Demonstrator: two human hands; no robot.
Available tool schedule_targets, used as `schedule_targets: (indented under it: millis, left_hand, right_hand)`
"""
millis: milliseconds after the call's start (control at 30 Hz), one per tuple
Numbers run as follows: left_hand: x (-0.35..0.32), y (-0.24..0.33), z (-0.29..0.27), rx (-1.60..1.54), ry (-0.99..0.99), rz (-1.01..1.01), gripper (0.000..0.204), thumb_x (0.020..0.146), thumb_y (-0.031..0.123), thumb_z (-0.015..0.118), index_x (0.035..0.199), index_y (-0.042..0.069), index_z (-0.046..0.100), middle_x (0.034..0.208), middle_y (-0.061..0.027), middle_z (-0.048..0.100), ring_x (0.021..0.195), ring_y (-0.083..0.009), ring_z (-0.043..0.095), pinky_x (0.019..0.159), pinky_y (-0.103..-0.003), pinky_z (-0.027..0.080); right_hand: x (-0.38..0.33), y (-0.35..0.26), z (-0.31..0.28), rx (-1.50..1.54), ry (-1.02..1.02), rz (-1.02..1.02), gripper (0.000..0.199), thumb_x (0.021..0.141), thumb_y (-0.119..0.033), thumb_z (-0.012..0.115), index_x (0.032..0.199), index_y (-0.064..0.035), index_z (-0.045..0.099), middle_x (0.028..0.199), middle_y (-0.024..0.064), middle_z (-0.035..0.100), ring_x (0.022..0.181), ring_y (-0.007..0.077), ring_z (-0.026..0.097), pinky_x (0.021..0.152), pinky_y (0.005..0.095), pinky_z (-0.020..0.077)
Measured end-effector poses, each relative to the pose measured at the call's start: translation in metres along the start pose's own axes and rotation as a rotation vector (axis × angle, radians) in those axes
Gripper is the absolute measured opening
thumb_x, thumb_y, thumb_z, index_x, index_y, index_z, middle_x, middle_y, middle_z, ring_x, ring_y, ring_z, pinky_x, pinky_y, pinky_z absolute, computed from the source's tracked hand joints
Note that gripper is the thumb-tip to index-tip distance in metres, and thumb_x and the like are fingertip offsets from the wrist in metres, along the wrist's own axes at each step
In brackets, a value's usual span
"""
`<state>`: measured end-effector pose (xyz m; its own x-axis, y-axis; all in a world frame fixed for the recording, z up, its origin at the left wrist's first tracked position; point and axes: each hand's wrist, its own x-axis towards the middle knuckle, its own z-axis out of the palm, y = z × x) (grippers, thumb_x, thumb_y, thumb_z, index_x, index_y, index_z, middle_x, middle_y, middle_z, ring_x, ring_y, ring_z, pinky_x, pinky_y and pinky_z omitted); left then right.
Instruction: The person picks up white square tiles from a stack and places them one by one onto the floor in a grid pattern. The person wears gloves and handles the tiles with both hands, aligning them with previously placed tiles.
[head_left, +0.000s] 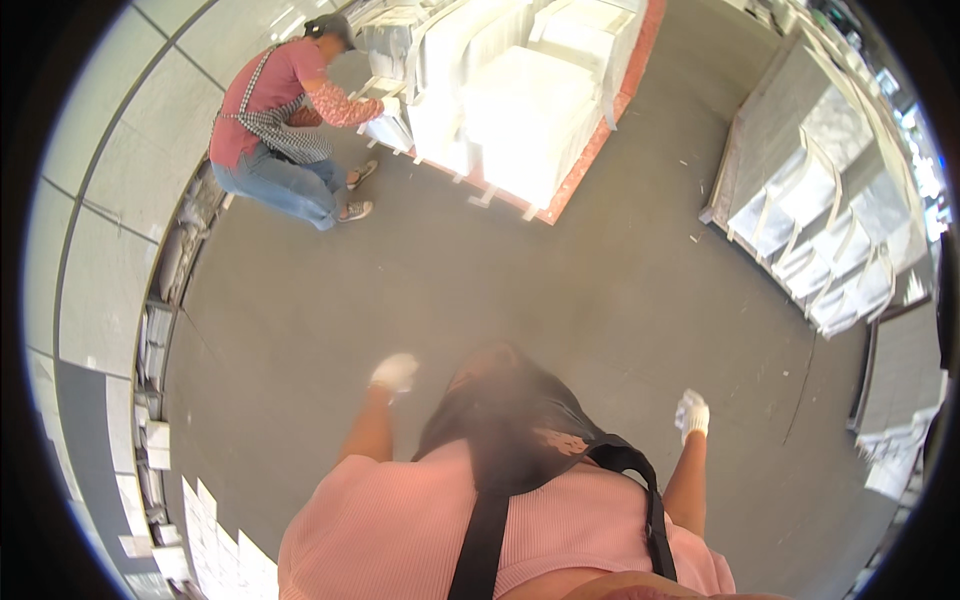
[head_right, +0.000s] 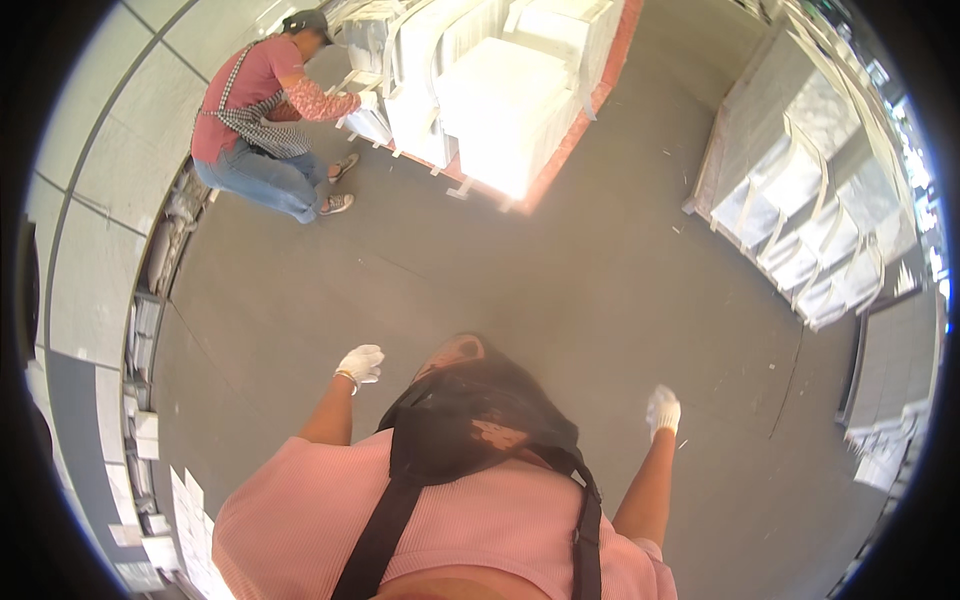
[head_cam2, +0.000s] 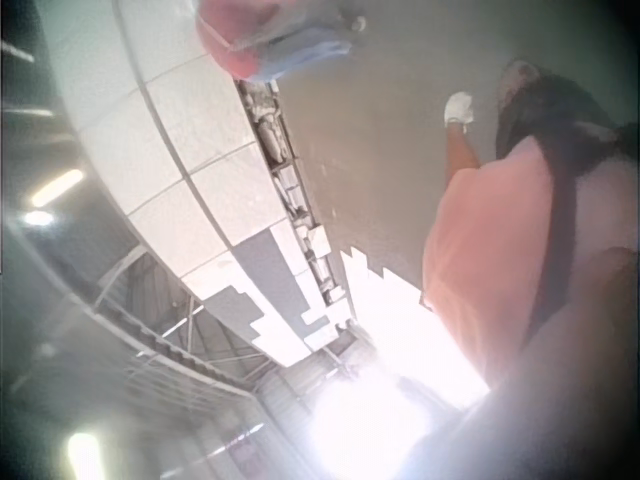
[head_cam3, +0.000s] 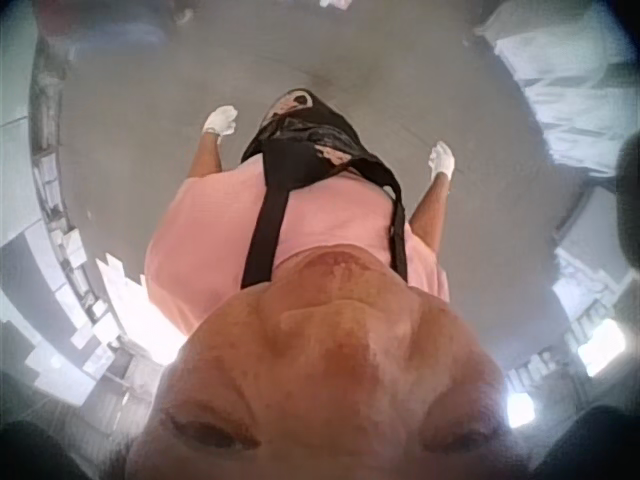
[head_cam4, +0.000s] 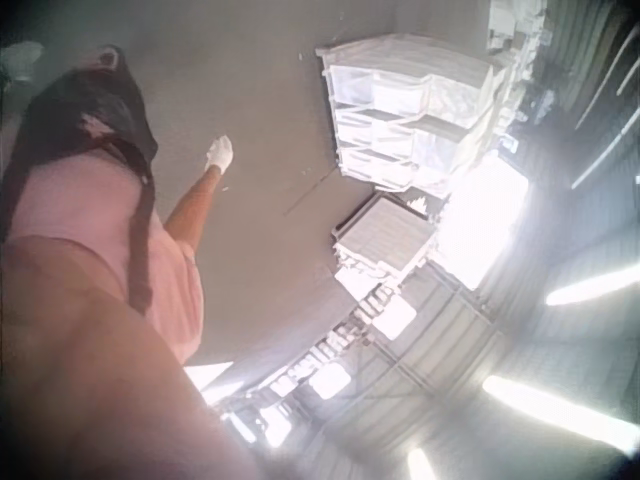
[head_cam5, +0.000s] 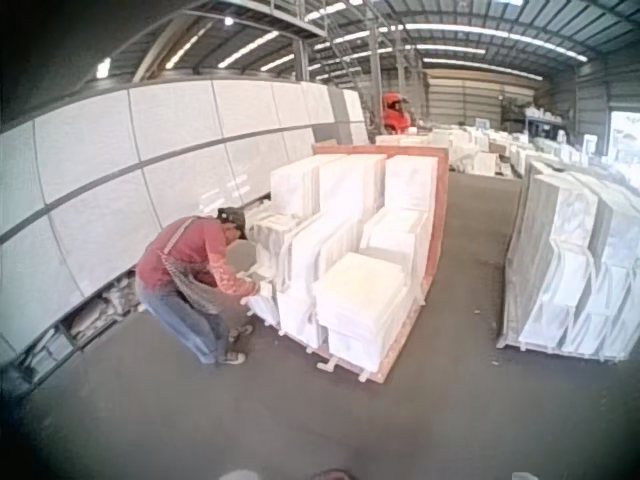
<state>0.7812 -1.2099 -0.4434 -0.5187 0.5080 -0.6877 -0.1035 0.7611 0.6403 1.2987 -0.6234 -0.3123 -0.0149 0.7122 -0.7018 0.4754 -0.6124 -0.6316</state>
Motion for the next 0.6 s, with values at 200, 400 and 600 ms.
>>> schedule_targets:
  millis: [200, 400, 600]
  left_hand:
    - [0.035, 0.057, 0.004, 0.533, -0.102, -0.055, 0.021, 0.086, 0.019, 0.070, 0.103, 0.008, 0.070, 0.094, -0.0093, 0.072, 0.085, -0.0251, 0.071, 0.072, -0.042, 0.060]
    - [0.138, 0.200, -0.041, 0.970, -0.180, 0.114, 0.032, 0.078, 0.010, 0.070, 0.109, 0.005, 0.076, 0.121, -0.0192, 0.071, 0.115, -0.0377, 0.066, 0.100, -0.046, 0.053]
    - [0.247, 0.364, -0.116, -0.210, 0.272, -0.172, 0.048, 0.092, 0.028, 0.064, 0.135, 0.008, 0.063, 0.111, -0.0117, 0.074, 0.076, -0.0226, 0.068, 0.072, -0.037, 0.057]
  right_hand:
    - [0.085, -0.164, 0.093, 0.002, -0.224, -0.308, 0.045, 0.093, -0.003, 0.062, 0.137, -0.0066, 0.061, 0.090, -0.0014, 0.064, 0.068, 0.0081, 0.054, 0.058, 0.0246, 0.0453]
    - [0.130, -0.187, 0.156, -0.404, -0.318, -0.086, 0.039, 0.090, -0.014, 0.069, 0.129, -0.0085, 0.069, 0.105, 0.0049, 0.073, 0.078, 0.0135, 0.064, 0.067, 0.0302, 0.0527]
    - [0.134, -0.218, 0.147, -0.348, -0.226, 0.032, 0.038, 0.093, -0.013, 0.065, 0.131, -0.0072, 0.067, 0.089, 0.0035, 0.070, 0.068, 0.0144, 0.061, 0.057, 0.0307, 0.0496]
